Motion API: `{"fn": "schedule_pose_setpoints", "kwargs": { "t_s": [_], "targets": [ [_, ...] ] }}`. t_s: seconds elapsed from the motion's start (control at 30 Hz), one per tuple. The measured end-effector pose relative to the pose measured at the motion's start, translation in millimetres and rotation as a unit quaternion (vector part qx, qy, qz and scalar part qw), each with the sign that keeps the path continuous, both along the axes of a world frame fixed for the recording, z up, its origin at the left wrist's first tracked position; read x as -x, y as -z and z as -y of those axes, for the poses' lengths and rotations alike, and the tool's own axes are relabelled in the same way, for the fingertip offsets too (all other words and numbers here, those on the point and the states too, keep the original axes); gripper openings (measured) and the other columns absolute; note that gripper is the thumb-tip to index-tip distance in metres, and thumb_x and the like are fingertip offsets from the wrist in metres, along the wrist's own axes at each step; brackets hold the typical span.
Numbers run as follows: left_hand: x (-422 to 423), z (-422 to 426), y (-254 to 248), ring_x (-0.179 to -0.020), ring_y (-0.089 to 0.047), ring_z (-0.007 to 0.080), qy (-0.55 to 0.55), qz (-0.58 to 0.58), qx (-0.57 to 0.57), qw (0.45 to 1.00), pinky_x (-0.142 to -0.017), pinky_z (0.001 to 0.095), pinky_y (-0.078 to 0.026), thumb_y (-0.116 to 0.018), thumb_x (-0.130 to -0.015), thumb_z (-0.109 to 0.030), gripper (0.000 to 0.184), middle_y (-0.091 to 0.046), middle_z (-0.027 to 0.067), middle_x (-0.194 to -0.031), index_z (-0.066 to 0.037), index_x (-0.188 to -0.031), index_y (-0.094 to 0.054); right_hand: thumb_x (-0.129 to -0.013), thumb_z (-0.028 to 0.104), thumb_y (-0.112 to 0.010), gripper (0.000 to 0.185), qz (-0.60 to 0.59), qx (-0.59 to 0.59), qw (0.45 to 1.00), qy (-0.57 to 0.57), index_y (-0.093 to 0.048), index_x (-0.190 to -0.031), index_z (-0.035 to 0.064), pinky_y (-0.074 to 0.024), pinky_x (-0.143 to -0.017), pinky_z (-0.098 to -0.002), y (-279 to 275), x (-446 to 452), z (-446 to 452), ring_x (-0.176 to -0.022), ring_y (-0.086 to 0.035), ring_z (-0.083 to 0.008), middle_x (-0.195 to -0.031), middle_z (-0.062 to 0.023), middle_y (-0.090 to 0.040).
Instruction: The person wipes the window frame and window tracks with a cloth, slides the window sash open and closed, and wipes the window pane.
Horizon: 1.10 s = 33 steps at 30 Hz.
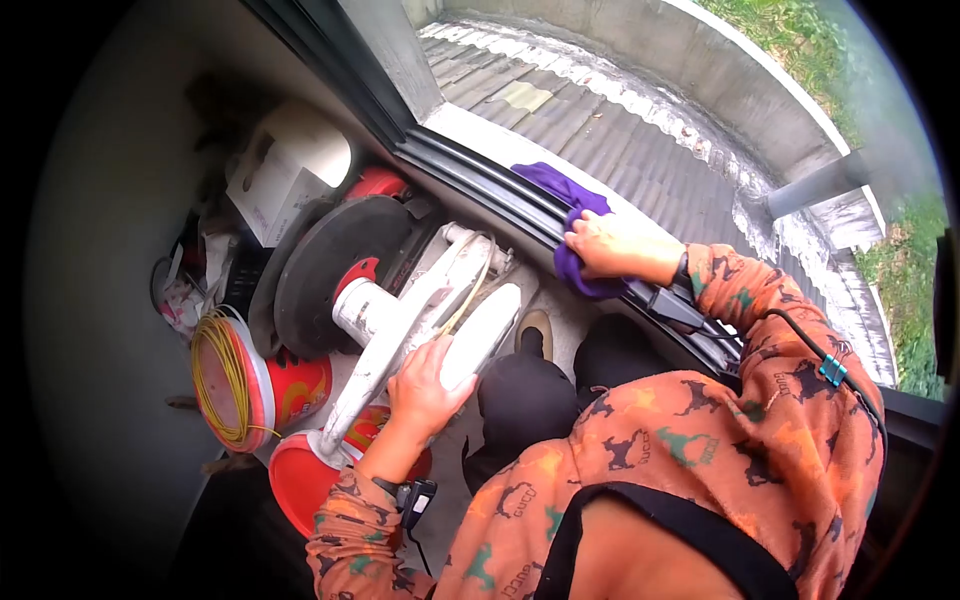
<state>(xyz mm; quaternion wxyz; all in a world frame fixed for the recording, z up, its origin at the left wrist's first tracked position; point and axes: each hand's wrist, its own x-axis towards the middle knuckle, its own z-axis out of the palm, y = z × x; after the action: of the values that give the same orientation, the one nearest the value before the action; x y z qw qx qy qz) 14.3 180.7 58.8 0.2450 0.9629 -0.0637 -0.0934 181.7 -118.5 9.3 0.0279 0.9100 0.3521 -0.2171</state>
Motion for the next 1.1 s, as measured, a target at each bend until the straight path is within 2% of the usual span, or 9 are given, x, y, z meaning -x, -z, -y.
{"fn": "schedule_pose_setpoints", "kwargs": {
  "t_s": [0.07,0.13,0.27,0.4,0.53,0.67,0.83,0.97,1.1],
  "targets": [
    [1,0,4,-0.101,-0.057,0.0290,0.001,0.022,-0.003,1.000,-0.081,0.0420,-0.048,-0.074,-0.066,-0.030,0.058,-0.059,0.0106,-0.108,-0.009,-0.117,-0.053,-0.067,0.035,-0.073,0.044,-0.191,0.162,0.968,-0.023,-0.064,-0.097,0.0045,-0.0488,-0.076,-0.0381,-11,2,38,-0.088,-0.061,-0.0263,-0.092,-0.0110,-0.064],
    [1,1,0,-0.102,-0.056,0.0290,-0.002,0.018,-0.001,1.000,-0.081,0.0427,-0.048,-0.073,-0.067,-0.030,0.058,-0.059,0.0105,-0.109,-0.009,-0.117,-0.053,-0.069,0.032,-0.073,0.041,-0.345,0.033,0.938,-0.007,-0.065,-0.098,0.0048,-0.0490,-0.075,-0.0346,-18,-17,80,-0.083,-0.064,-0.0233,-0.088,-0.0111,-0.067],
    [2,3,0,-0.102,-0.056,0.0296,-0.002,0.004,-0.021,1.000,-0.082,0.0433,-0.047,-0.072,-0.067,-0.032,0.058,-0.059,0.0105,-0.109,-0.010,-0.117,-0.053,-0.074,0.023,-0.065,0.028,-0.274,-0.273,0.906,0.171,-0.064,-0.093,0.0026,-0.0496,-0.066,-0.0312,-89,-44,47,-0.069,-0.063,-0.0178,-0.075,-0.0102,-0.066],
    [2,0,5,-0.100,-0.056,0.0300,-0.004,0.026,-0.003,1.000,-0.081,0.0433,-0.047,-0.071,-0.068,-0.032,0.057,-0.059,0.0108,-0.107,-0.010,-0.117,-0.053,-0.074,0.030,-0.068,0.057,0.041,-0.319,0.933,0.160,-0.046,-0.124,0.0137,-0.0465,-0.082,-0.0432,-32,-66,-33,-0.101,-0.058,-0.0340,-0.106,-0.0174,-0.061],
    [0,0,-1,-0.097,-0.057,0.0294,-0.006,0.016,-0.002,1.000,-0.079,0.0412,-0.048,-0.073,-0.067,-0.031,0.056,-0.060,0.0100,-0.104,-0.010,-0.115,-0.053,-0.074,0.020,-0.063,0.021,0.286,-0.371,0.881,0.069,-0.060,-0.094,0.0148,-0.0477,-0.069,-0.0417,60,-109,-111,-0.084,-0.057,-0.0293,-0.087,-0.0101,-0.058],
    [-5,1,-2,-0.096,-0.058,0.0301,-0.007,-0.001,0.001,1.000,-0.079,0.0401,-0.049,-0.073,-0.066,-0.030,0.055,-0.061,0.0108,-0.106,-0.008,-0.113,-0.055,-0.080,0.019,-0.053,0.011,0.305,-0.350,0.877,0.127,-0.061,-0.076,0.0126,-0.0475,-0.065,-0.0412,89,-161,-171,-0.079,-0.057,-0.0295,-0.079,-0.0100,-0.056],
    [-9,-1,-3,-0.095,-0.058,0.0301,0.005,-0.007,0.006,1.000,-0.077,0.0388,-0.049,-0.075,-0.064,-0.028,0.057,-0.061,0.0111,-0.106,-0.007,-0.113,-0.055,-0.070,0.020,-0.069,0.032,0.271,-0.482,0.789,0.268,-0.053,-0.097,0.0125,-0.0455,-0.072,-0.0425,70,-208,-236,-0.090,-0.053,-0.0323,-0.091,-0.0110,-0.052],
    [-10,0,-4,-0.095,-0.058,0.0308,0.002,-0.015,0.017,1.000,-0.079,0.0388,-0.049,-0.076,-0.063,-0.026,0.058,-0.061,0.0123,-0.106,-0.006,-0.113,-0.055,-0.078,0.043,-0.060,0.051,0.214,-0.308,0.903,0.208,-0.051,-0.122,0.0188,-0.0361,-0.094,-0.0513,81,-187,-225,-0.118,-0.044,-0.0355,-0.128,-0.0139,-0.046],
    [-9,1,-2,-0.096,-0.059,0.0317,0.000,-0.010,0.010,1.000,-0.079,0.0390,-0.049,-0.077,-0.063,-0.025,0.059,-0.061,0.0136,-0.106,-0.005,-0.114,-0.055,-0.087,0.048,-0.049,0.046,0.067,-0.297,0.929,0.213,-0.050,-0.128,0.0262,-0.0374,-0.095,-0.0492,85,-211,-194,-0.119,-0.042,-0.0362,-0.128,-0.0128,-0.047]
  ]
}}
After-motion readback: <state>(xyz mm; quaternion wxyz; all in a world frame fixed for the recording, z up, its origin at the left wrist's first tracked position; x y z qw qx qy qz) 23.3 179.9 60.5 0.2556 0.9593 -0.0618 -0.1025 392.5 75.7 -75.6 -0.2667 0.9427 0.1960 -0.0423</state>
